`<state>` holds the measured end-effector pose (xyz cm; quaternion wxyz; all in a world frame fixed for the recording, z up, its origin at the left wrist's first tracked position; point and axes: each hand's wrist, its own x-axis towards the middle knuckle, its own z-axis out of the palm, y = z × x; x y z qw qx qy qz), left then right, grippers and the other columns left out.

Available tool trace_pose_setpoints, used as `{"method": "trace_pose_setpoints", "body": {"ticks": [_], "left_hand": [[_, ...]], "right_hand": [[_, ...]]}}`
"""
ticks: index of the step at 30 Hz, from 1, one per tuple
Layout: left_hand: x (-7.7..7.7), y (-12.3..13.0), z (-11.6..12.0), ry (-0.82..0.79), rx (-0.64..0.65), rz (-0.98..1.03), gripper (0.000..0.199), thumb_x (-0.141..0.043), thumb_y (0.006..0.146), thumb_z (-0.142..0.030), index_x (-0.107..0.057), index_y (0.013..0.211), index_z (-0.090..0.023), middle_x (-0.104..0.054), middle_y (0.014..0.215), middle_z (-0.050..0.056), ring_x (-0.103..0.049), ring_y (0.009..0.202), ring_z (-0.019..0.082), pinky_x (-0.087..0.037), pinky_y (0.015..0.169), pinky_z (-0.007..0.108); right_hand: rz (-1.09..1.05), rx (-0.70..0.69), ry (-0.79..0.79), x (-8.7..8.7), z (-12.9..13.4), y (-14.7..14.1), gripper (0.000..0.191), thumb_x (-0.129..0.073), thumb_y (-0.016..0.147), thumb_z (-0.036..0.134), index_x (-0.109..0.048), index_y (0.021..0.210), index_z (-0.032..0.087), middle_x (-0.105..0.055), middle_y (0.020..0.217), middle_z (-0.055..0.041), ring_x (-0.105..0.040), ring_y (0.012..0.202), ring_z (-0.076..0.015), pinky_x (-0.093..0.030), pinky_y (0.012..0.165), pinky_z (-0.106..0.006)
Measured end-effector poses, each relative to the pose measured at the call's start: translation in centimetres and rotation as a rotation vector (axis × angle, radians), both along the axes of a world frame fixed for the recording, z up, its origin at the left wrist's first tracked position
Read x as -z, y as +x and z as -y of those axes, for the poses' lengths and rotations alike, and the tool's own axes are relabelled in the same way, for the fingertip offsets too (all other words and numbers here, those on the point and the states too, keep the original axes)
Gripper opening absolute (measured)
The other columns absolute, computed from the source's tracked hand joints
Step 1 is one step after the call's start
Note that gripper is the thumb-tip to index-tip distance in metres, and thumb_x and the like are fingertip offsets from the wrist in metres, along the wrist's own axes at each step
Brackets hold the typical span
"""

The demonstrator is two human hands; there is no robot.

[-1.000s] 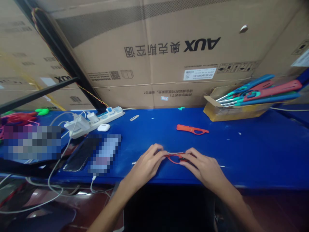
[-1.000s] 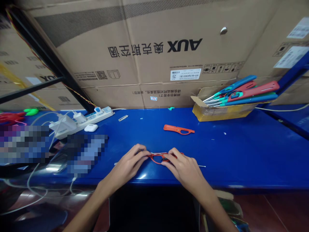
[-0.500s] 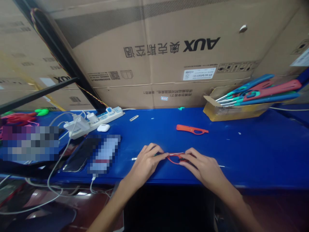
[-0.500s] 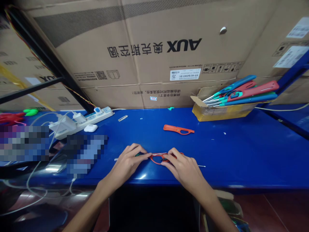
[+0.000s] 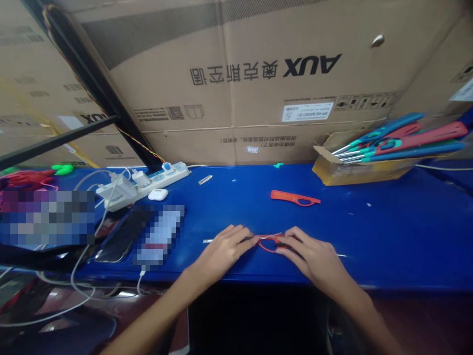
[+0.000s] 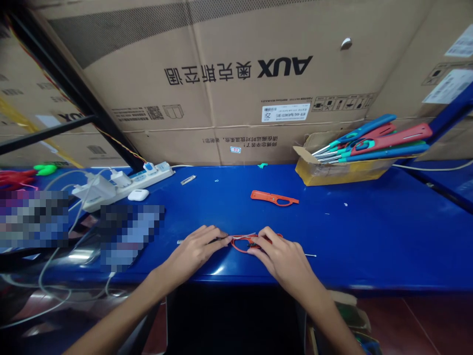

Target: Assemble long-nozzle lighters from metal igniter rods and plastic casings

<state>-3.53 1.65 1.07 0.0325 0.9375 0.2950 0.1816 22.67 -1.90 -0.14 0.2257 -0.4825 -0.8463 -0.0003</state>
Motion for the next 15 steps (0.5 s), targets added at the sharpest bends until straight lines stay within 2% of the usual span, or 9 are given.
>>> {"method": "trace_pose_setpoints", "body": {"ticks": [5,15], "left_hand": [[0.0,0.3,-0.2,-0.142,0.011,0.115,0.023,-0.047,0.106,-0.019,-0.069,0.111,-0.02,-0.068,0.104,0.005,-0.059,0.091,0.017,-0.047,0.082,0.031],[-0.2,0.0,-1.4,-0.178,0.161,0.197,0.023,-0.049,0.104,-0.014,-0.068,0.116,-0.016,-0.067,0.111,0.011,-0.061,0.1,0.018,-0.053,0.086,0.03]], "right_hand": [[-0.001,-0.004,0.011,0.1,-0.1,0.0,0.044,-0.034,0.107,0.048,-0.071,0.111,0.024,-0.069,0.098,-0.0033,-0.069,0.068,-0.0116,-0.047,0.053,-0.023],[-0.015,-0.005,-0.001,0.4,-0.1,0.3,0.04,-0.037,0.107,0.047,-0.07,0.112,0.025,-0.069,0.1,-0.0026,-0.069,0.07,-0.0116,-0.048,0.055,-0.023]]}}
